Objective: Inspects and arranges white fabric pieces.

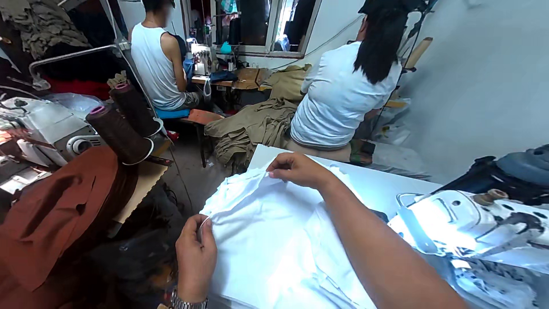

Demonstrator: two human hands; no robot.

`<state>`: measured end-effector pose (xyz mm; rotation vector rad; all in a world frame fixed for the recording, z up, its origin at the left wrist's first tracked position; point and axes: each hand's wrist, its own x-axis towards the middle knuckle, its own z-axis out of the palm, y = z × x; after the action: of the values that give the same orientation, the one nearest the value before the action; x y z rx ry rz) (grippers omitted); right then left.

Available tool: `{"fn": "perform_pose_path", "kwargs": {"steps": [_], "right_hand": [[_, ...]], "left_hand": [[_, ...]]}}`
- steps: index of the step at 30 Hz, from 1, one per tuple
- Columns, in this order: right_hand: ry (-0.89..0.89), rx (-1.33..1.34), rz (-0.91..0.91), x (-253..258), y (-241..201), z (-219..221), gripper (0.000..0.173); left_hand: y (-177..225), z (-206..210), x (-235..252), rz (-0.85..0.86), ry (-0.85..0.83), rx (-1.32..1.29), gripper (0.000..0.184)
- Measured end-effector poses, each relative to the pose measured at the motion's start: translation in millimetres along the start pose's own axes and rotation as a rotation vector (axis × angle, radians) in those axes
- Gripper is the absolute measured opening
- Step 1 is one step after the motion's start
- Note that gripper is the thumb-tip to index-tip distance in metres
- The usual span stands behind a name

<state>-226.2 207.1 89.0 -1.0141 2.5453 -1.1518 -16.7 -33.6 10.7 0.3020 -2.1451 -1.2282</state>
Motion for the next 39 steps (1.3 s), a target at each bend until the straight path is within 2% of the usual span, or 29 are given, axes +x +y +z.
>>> {"fn": "perform_pose_path", "kwargs": {"steps": [5,9,11,14,17,19,21,24,34,39], "right_hand": [[0.083,0.021,-0.036,-14.3,6.1,-8.7,0.012],[0.227,-0.074,-0.106,-26.4,7.0,-9.6,0.010],[0.291,-0.075,-0.124,-39.2,0.2,-13.6,0.009],[0.352,0.135,-0.271,-66.7,-6.4,-28.8,0.007],[0.293,0.411,-0.460,-96.8,-12.2,-41.4,0.010],[0.243,0.505,-0.567,-109.5,-17.2,-38.2,0.010],[0.114,0.605,-0.621,-115.5,-14.2,-31.0,0.011],[-0.035,0.674,-0.579,-118.5,-15.8,-13.9,0.013],[-0.034,0.787,-0.450,-117.5,-24.2,17.0,0.010],[-0.047,0.901,-0.295,-120.0,-27.1,20.5,0.021]], "left_hand": [[-0.9,1.9,-0.7,0.117,0.038,-0.057,0.018],[9.9,-0.9,-1.6,0.228,-0.020,-0.076,0.017],[19.4,-7.2,-3.2,0.286,-0.137,-0.190,0.014],[40.5,-20.2,-7.2,0.505,-0.457,-0.422,0.015],[68.9,-15.5,-13.5,0.735,-0.725,-0.598,0.018],[79.6,0.3,-15.4,0.797,-0.799,-0.661,0.019],[80.9,23.2,-13.6,0.781,-0.762,-0.723,0.018],[80.3,49.6,-9.2,0.661,-0.616,-0.721,0.014],[82.6,72.7,-11.5,0.491,-0.482,-0.694,0.010],[83.6,74.3,-11.1,0.455,-0.493,-0.653,0.017]]}}
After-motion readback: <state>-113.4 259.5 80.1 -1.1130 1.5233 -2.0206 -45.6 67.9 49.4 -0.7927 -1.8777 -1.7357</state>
